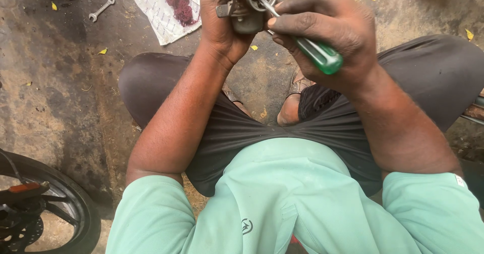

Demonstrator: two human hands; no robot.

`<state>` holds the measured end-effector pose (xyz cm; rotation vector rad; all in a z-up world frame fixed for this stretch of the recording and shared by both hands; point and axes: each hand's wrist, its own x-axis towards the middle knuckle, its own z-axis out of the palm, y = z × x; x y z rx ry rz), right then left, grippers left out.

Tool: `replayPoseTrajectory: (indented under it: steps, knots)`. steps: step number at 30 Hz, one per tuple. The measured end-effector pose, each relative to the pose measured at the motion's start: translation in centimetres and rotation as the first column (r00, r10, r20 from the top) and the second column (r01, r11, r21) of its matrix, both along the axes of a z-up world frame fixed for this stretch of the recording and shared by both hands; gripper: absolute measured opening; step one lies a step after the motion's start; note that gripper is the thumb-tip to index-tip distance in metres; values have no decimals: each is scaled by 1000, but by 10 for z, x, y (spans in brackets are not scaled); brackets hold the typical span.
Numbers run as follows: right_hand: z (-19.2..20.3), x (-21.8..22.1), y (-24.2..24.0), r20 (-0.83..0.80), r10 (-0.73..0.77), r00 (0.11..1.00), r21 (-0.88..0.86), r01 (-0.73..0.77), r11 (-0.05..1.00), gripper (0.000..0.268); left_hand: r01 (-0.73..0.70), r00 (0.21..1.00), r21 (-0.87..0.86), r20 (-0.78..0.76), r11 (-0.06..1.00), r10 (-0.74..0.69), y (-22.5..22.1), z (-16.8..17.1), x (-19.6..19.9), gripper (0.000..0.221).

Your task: Using a screwdriver to repair and adjust the components of a motorcycle carburetor.

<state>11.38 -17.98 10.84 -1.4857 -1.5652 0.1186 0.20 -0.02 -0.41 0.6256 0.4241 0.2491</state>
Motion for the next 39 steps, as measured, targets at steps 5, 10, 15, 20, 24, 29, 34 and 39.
replayPoseTrajectory:
  steps: [5,10,15,20,24,29,34,39]
  knots:
    - [-21,-13,7,-18,-62,998,135,63,989,26,-38,997,-86,60,996,43,3,-13,-3,53]
    - [-2,-22,7,104,-143,984,154,126,980,33,-34,994,-98,102,995,44,7,-5,-6,48]
    - [-12,-9,1,130,-174,976,141,156,978,22,-57,993,-32,101,998,60,3,17,-5,46]
    - [-2,7,-10,-98,0,995,154,16,988,16,116,984,60,132,991,-123,-4,40,-5,59]
    - [17,6,-13,-23,-5,1000,98,7,995,17,194,965,61,169,979,-202,-3,38,-6,61]
    - [21,7,-12,39,5,999,117,-9,993,22,183,977,62,101,981,-188,-3,38,-8,62]
    - [21,9,-11,38,38,999,102,-42,994,23,178,972,110,137,978,-192,0,36,-9,61]
    - [23,6,-10,35,39,999,103,-43,994,23,180,960,130,191,975,-203,1,45,0,59]
